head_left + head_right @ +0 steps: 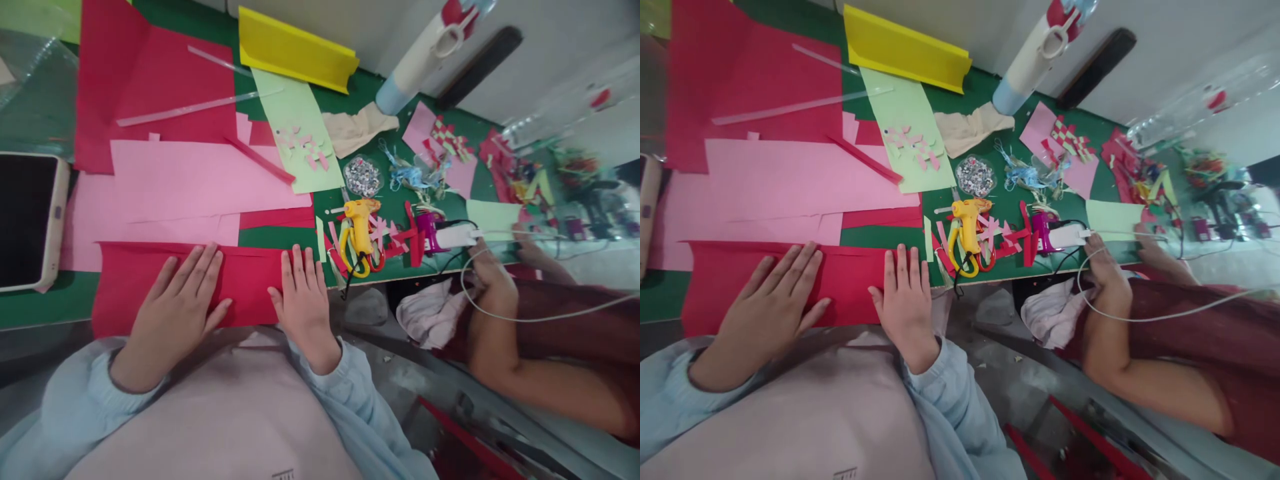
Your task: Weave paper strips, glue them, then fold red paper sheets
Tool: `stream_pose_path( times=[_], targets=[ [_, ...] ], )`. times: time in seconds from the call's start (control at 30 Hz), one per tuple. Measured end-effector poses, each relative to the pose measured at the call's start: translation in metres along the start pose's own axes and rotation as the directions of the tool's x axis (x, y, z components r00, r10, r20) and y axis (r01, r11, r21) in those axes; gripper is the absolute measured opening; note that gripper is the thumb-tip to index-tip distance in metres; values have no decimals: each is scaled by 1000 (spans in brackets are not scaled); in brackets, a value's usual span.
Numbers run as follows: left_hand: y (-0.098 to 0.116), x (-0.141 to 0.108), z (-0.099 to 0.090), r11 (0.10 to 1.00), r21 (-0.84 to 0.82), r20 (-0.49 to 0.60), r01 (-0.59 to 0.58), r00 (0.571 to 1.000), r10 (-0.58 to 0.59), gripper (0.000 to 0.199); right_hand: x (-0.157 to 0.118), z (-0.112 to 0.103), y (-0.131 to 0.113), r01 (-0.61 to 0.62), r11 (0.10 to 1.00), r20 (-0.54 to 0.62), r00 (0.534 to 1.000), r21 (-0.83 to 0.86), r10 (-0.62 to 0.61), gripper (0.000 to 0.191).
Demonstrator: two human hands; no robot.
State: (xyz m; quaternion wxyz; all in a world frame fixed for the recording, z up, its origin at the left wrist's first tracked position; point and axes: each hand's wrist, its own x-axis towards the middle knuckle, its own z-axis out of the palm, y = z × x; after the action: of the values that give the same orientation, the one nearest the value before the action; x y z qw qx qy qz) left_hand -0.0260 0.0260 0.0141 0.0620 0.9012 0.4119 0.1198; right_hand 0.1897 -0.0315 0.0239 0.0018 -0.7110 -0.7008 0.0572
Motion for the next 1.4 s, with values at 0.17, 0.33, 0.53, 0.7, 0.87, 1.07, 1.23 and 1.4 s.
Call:
stream_pose_path(
  times=[0.17,0.33,0.53,0.7,0.87,1.07,1.23,1.4],
  targets=[
    [1,2,-1,1000,10,9,10,1000,-10,73,1,0,-4,-20,1000,-15,1000,17,21,61],
    [2,2,0,999,30,11,16,1000,-16,73,3,-5,-10,-1,1000,-14,1000,26,1,61],
    [1,1,2,999,35,6,22,1000,-22,73,10,-5,-21,77,996,-13,997,50,-77,64],
    [4,1,-1,999,-4,23,48,999,-48,72,18,-2,-33,101,993,-34,995,64,-99,65],
    [5,1,-1,998,-33,23,50,999,-49,70,23,-1,-42,125,988,-42,992,88,-122,64],
    [-1,0,2,1000,2,-10,-11,1000,11,69,29,-3,-50,149,983,-9,989,104,-149,63],
    [-5,-1,-1,999,30,-7,-33,999,33,66,30,1,-52,149,984,-7,989,97,-149,63],
    [-13,-6,-7,999,36,-10,5,1000,-5,66,30,4,-52,150,985,-23,989,80,-148,60]
  ],
)
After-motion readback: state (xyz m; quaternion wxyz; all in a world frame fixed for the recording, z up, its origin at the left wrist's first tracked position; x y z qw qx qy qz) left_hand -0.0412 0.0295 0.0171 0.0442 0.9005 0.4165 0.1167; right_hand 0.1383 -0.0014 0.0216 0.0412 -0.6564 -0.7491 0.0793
